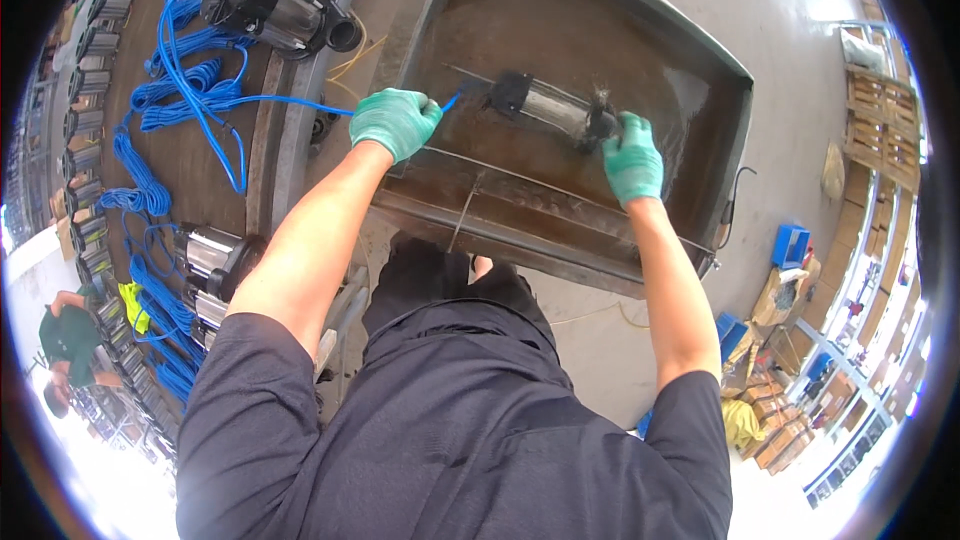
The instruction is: The person submerges a pump with a blue cable into a tank of liquid and holds it under the surface. They remove the pump from the tank and place it on a table next to a line of similar pumps.
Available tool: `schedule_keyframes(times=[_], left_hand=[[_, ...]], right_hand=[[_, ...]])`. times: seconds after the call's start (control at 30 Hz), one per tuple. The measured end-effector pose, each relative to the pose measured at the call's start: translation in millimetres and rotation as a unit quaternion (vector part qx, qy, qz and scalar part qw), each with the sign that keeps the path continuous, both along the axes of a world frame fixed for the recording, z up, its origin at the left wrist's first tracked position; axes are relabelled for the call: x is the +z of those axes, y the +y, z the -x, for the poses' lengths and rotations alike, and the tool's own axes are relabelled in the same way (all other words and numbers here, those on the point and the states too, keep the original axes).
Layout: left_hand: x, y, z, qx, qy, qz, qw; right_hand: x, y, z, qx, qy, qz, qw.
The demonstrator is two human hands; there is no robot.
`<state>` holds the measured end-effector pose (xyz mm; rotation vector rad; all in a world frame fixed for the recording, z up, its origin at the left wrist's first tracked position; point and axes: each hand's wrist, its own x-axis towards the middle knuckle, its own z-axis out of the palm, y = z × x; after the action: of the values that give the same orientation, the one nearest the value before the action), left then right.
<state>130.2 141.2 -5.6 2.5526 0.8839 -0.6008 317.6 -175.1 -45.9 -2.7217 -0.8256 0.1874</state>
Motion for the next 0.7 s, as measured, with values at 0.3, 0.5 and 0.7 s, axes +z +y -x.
schedule_keyframes(times=[0.3, 0.5, 0.7], left_hand=[[3.0, -3.4, -4.2, 0.010, 0.027, -0.024, 0.999], [-6.5, -1.8, -3.8, 0.005, 0.034, -0.060, 0.998], [-18.7, 0.4, -0.1, -0.002, 0.012, -0.085, 0.996]], right_hand=[[11.3, -166.1, -9.8, -0.119, 0.006, -0.073, 0.990], [8.5, -145.6, -12.2, -0.269, 0.024, 0.032, 0.962], [16.8, -141.4, -13.3, -0.274, 0.048, 0.096, 0.956]])
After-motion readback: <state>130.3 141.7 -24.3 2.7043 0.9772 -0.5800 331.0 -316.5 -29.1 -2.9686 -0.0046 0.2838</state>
